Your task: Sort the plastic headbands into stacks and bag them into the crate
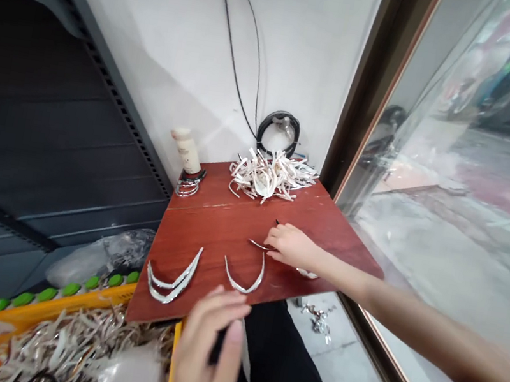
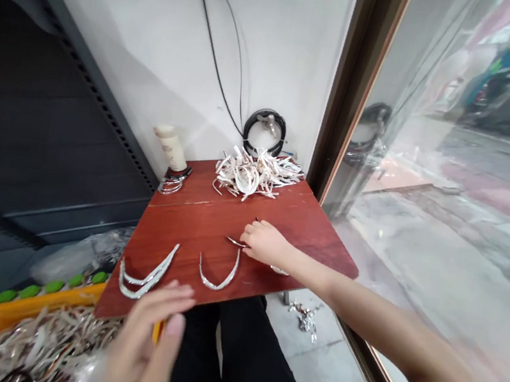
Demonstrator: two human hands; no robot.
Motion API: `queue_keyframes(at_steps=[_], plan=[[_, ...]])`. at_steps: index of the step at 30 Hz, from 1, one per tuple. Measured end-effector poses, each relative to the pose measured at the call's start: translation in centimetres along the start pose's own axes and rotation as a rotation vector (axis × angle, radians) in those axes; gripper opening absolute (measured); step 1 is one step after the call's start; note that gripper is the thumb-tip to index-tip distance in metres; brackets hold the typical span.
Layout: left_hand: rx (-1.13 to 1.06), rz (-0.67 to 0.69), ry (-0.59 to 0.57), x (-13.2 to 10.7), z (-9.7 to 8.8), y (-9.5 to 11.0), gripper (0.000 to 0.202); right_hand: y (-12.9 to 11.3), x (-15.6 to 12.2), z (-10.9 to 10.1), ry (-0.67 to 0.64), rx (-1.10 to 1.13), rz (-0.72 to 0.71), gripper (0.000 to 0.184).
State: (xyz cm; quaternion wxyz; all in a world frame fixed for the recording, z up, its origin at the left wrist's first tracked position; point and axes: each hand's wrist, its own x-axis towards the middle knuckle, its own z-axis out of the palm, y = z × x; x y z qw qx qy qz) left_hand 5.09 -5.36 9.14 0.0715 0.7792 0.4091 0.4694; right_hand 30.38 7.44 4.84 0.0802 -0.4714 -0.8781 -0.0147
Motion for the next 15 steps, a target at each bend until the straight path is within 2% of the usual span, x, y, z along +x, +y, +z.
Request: queue_keyframes(at_steps=[2,4,5,7,9,11,13,15], plan=[[-0.05,0.103,-0.131,-0.3,3.9,0.5,0.026,0.2,0.5,0.7,-0.015,-0.047,-0.014,0.013],[-0.074,0.172,-0.233,-0.5,7.1,1.2,0.027,0.6,0.2,0.2,0.043,0.011,0.027,0.018],[-0.074,0.194,-0.273,-0.5,8.4,1.4,0.027,0.9,-0.3,-0.4,0.11,0.096,0.081,0.019],[-0.046,0.218,-0.331,-0.1,10.7,1.7,0.03,1.7,-2.1,-1.9,0.324,0.361,0.254,0.021],[0.033,0.225,-0.37,0.6,13.0,1.8,0.034,2.8,-4.7,-3.0,0.565,0.659,0.424,0.031],[0.115,0.234,-0.404,1.2,15.2,1.6,0.037,3.7,-8.1,-3.2,0.744,0.868,0.561,0.052],[0.155,0.245,-0.429,1.4,17.1,1.4,0.036,4.3,-11.7,-2.3,0.813,0.962,0.708,0.067],[0.162,0.24,-0.445,1.3,18.3,1.2,0.031,4.5,-15.2,-0.7,0.775,1.007,0.876,0.061]])
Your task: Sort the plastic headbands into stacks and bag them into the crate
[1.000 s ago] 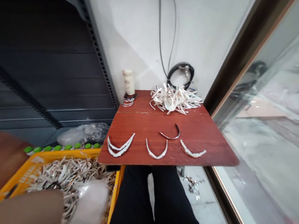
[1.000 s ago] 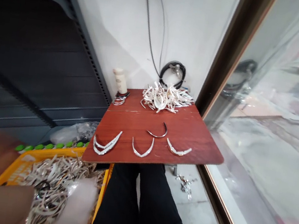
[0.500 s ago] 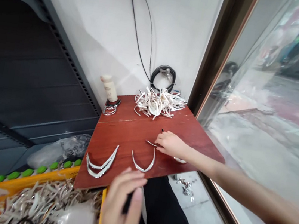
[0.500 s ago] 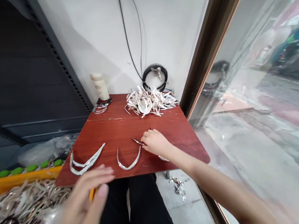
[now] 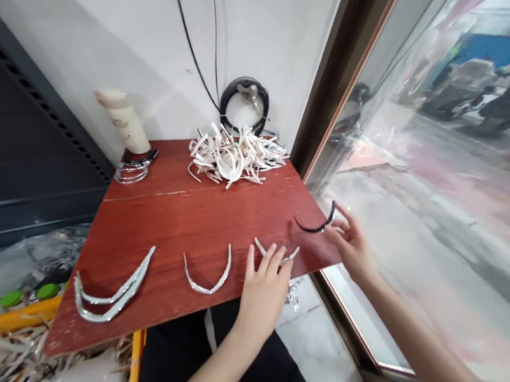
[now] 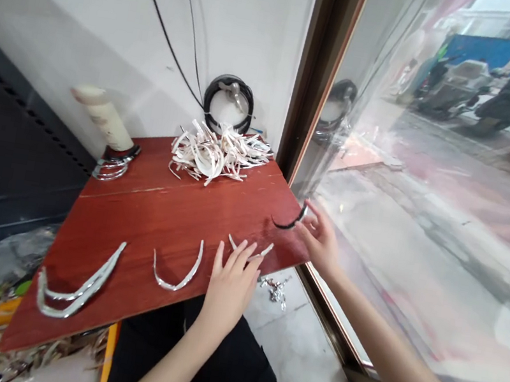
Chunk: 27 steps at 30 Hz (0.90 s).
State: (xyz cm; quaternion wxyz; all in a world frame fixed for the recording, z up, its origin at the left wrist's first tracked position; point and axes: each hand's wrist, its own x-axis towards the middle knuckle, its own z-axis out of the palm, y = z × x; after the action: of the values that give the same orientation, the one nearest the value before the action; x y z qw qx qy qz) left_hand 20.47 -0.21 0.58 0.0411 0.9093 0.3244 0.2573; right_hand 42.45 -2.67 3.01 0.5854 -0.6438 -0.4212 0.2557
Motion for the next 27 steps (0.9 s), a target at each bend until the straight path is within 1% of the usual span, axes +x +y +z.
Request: queue_keyframes(at_steps=[2,3,5,7,10,14,16,18,20,22,23,24,25,27], plan=[[-0.007,-0.015,-0.01,-0.1,0.6,-0.1,0.027,2.1,-1.6,-1.9,-0.012,-0.022,0.138,0.05],[-0.014,-0.022,-0.011,-0.3,0.7,-0.1,0.027,2.9,-2.2,-2.6,-0.03,-0.026,0.183,0.048],[-0.025,-0.04,-0.004,-0.6,0.8,-0.1,0.027,3.9,-3.1,-3.6,-0.068,-0.045,0.213,0.045],[-0.029,-0.062,0.007,-0.8,0.8,-0.1,0.027,4.2,-3.2,-4.2,-0.125,-0.114,0.175,0.041],[-0.031,-0.082,0.02,-0.8,0.8,0.0,0.029,4.1,-2.5,-4.9,-0.216,-0.239,0.077,0.033],[-0.063,-0.1,0.044,-0.9,1.2,-0.1,0.031,3.9,-1.3,-5.5,-0.265,-0.39,0.0,0.031],[-0.078,-0.096,0.1,-1.2,1.5,-0.2,0.031,3.8,-0.6,-5.5,-0.297,-0.488,-0.032,0.032],[-0.084,-0.085,0.163,-1.6,1.9,-0.4,0.031,3.6,0.5,-5.0,-0.3,-0.589,-0.072,0.033],[-0.087,-0.077,0.209,-1.9,2.2,-0.5,0.03,3.2,2.6,-3.5,-0.296,-0.688,-0.103,0.031],[-0.102,-0.071,0.263,-2.0,2.6,-0.4,0.028,2.0,5.6,-0.7,-0.337,-0.751,-0.138,0.029],[-0.119,-0.075,0.321,-2.0,2.8,-0.2,0.025,1.0,7.3,1.2,-0.373,-0.763,-0.172,0.029],[-0.135,-0.09,0.405,-2.0,3.1,0.1,0.022,-0.2,9.2,3.4,-0.414,-0.755,-0.226,0.029],[-0.147,-0.105,0.494,-2.1,3.4,0.3,0.019,-1.6,11.0,5.8,-0.454,-0.718,-0.319,0.028],[-0.154,-0.107,0.678,-2.5,4.0,0.7,0.016,-4.6,14.6,10.9,-0.453,-0.666,-0.441,0.028]])
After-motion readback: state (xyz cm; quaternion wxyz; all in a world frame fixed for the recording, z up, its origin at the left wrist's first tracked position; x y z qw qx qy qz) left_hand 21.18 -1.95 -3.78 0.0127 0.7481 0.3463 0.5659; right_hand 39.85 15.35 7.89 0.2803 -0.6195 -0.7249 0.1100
